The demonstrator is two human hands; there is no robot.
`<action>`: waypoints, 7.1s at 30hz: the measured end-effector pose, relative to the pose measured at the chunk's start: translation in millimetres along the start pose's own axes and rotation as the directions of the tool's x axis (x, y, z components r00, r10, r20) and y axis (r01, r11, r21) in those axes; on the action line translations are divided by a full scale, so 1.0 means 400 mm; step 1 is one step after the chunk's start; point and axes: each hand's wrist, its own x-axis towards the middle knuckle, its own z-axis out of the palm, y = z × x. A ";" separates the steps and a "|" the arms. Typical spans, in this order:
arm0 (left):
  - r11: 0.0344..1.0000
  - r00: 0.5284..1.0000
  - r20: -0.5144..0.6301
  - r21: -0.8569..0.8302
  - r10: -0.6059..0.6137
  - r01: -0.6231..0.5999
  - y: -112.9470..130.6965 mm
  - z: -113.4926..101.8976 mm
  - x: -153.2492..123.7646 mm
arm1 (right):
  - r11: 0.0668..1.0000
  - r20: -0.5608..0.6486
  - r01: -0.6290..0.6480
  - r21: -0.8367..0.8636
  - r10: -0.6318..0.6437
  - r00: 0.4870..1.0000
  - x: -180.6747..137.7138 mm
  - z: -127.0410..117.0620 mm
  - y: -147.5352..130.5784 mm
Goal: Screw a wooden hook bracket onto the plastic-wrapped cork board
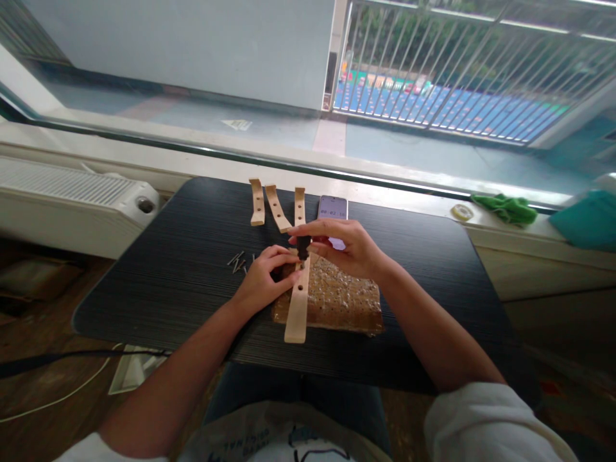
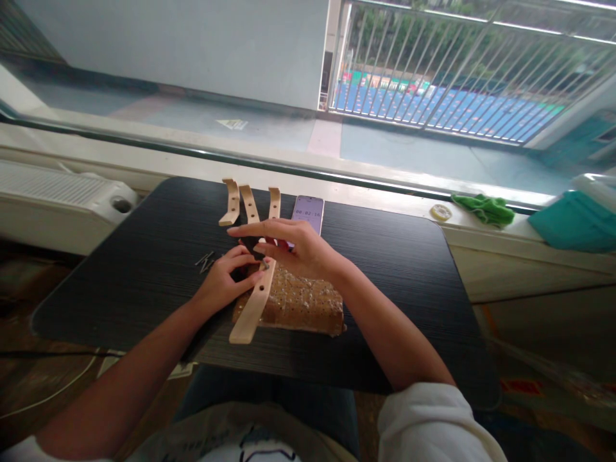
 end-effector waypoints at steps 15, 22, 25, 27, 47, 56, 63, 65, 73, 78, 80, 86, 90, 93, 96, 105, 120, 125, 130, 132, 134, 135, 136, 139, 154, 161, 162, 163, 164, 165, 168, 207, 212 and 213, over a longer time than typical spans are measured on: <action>1.000 1.000 -0.010 -0.010 0.002 -0.002 -0.001 0.000 0.000 | 0.976 0.032 -0.126 0.179 0.122 0.992 -0.009 0.008 0.004; 1.000 1.000 -0.009 -0.009 0.006 -0.006 0.002 -0.001 0.001 | 0.972 0.023 -0.137 0.193 0.135 0.991 -0.010 0.008 0.015; 1.000 1.000 -0.007 -0.011 -0.010 0.010 0.002 -0.001 0.001 | 0.977 -0.002 -0.146 0.154 0.148 0.989 -0.011 0.006 0.019; 1.000 1.000 -0.009 -0.013 -0.014 0.014 0.002 0.000 0.000 | 0.980 -0.013 -0.147 0.135 0.150 0.989 -0.011 0.005 0.021; 0.999 1.000 -0.004 -0.030 -0.013 0.012 -0.002 0.002 -0.001 | 0.986 -0.194 -0.136 0.094 0.152 0.969 -0.010 0.025 0.033; 1.000 1.000 -0.008 -0.029 -0.009 0.009 -0.007 0.002 0.000 | 0.989 -0.269 -0.129 0.068 0.142 0.953 -0.003 0.032 0.026; 0.999 1.000 -0.008 -0.034 -0.013 0.012 -0.006 0.002 -0.001 | 0.997 -0.314 -0.055 0.063 0.072 0.947 0.000 0.038 0.032; 0.999 1.000 -0.007 -0.032 -0.017 0.017 -0.005 0.002 -0.002 | 0.998 -0.334 -0.039 0.051 0.054 0.941 -0.001 0.041 0.034; 1.000 1.000 -0.012 -0.030 -0.008 0.008 -0.006 0.004 -0.001 | 0.995 -0.382 -0.077 -0.068 0.046 0.923 -0.003 0.049 0.025; 1.000 1.000 -0.024 -0.029 0.008 -0.008 -0.009 0.005 -0.003 | 0.982 -0.402 -0.091 -0.163 0.018 0.916 -0.005 0.055 0.020; 0.999 0.999 -0.028 -0.031 0.016 -0.017 -0.010 0.005 -0.004 | 0.975 -0.399 -0.097 -0.201 0.009 0.917 -0.007 0.058 0.018; 1.000 0.999 -0.031 -0.021 0.023 -0.023 -0.013 0.005 -0.003 | 0.963 -0.385 -0.011 -0.271 -0.098 0.918 -0.009 0.061 0.023; 0.999 0.999 -0.029 -0.021 0.025 -0.026 -0.011 0.004 -0.004 | 0.968 -0.375 0.039 -0.248 -0.133 0.917 -0.006 0.054 0.026; 1.000 1.000 -0.022 -0.029 0.012 -0.013 -0.006 0.002 -0.004 | 0.980 -0.331 0.053 -0.194 -0.116 0.936 -0.006 0.043 0.021; 1.000 1.000 -0.015 -0.028 0.006 -0.006 -0.001 0.000 -0.003 | 0.989 -0.244 0.050 -0.142 -0.084 0.966 -0.008 0.028 0.015; 1.000 1.000 -0.012 -0.019 0.015 -0.015 -0.006 0.004 -0.001 | 1.000 -0.102 -0.025 0.004 0.026 0.994 -0.007 0.001 0.023; 0.999 1.000 -0.020 -0.031 -0.008 0.007 -0.004 0.003 -0.002 | 0.935 -0.008 -0.127 0.330 0.138 0.990 -0.006 0.020 0.007; 0.999 1.000 -0.011 -0.031 -0.028 0.028 0.000 0.002 0.001 | 0.863 0.062 -0.209 0.461 0.203 0.977 -0.010 0.028 0.010; 0.999 0.999 -0.013 -0.033 -0.033 0.032 0.003 0.001 0.000 | 0.846 0.065 -0.248 0.472 0.247 0.967 -0.013 0.029 0.017; 0.999 1.000 -0.011 -0.034 -0.028 0.028 0.003 0.000 -0.001 | 0.854 0.065 -0.233 0.465 0.230 0.971 -0.012 0.028 0.019; 0.999 1.000 -0.012 -0.036 -0.020 0.020 0.003 0.000 -0.001 | 0.867 0.054 -0.206 0.453 0.204 0.977 -0.011 0.027 0.022; 0.999 1.000 -0.013 -0.036 -0.015 0.014 0.003 0.000 -0.001 | 0.871 0.046 -0.192 0.452 0.192 0.980 -0.011 0.026 0.024; 0.999 1.000 -0.016 -0.036 -0.010 0.010 0.003 0.001 0.000 | 0.873 0.039 -0.180 0.454 0.182 0.982 -0.010 0.026 0.026; 1.000 1.000 -0.016 -0.028 -0.007 0.007 0.002 0.002 0.001 | 0.867 0.027 -0.172 0.469 0.180 0.983 -0.011 0.024 0.027; 1.000 1.000 -0.013 -0.009 -0.013 0.013 0.002 0.001 0.000 | 0.969 -0.109 -0.161 0.187 0.183 0.977 -0.005 0.018 0.017; 1.000 1.000 -0.013 -0.016 -0.015 0.014 0.001 0.001 0.000 | 0.978 -0.165 -0.157 0.134 0.178 0.970 -0.003 0.023 0.015; 1.000 1.000 -0.011 -0.016 -0.017 0.017 0.001 0.002 0.000 | 0.980 -0.176 -0.156 0.122 0.176 0.969 -0.002 0.023 0.015; 1.000 1.000 -0.010 -0.016 -0.020 0.020 0.001 0.002 0.000 | 0.982 -0.186 -0.157 0.109 0.175 0.967 -0.002 0.024 0.015; 1.000 1.000 -0.009 -0.016 -0.022 0.022 0.001 0.002 0.000 | 0.983 -0.197 -0.157 0.095 0.174 0.965 -0.001 0.025 0.014; 1.000 1.000 -0.008 -0.016 -0.022 0.022 0.001 0.002 0.000 | 0.984 -0.207 -0.156 0.084 0.170 0.963 -0.001 0.025 0.014; 1.000 1.000 -0.005 -0.017 -0.023 0.023 -0.001 0.002 0.001 | 0.988 -0.233 -0.137 0.070 0.149 0.961 0.000 0.027 0.015; 1.000 1.000 -0.028 -0.028 0.012 -0.013 -0.007 0.006 -0.002 | 0.951 -0.389 -0.050 -0.306 -0.077 0.918 -0.007 0.050 0.006; 0.999 1.000 -0.025 -0.033 0.012 -0.013 -0.004 0.004 -0.001 | 0.963 -0.367 0.022 -0.267 -0.123 0.922 -0.007 0.047 0.020; 0.999 1.000 -0.023 -0.034 0.012 -0.013 -0.004 0.004 -0.001 | 0.967 -0.359 0.030 -0.253 -0.122 0.925 -0.007 0.045 0.021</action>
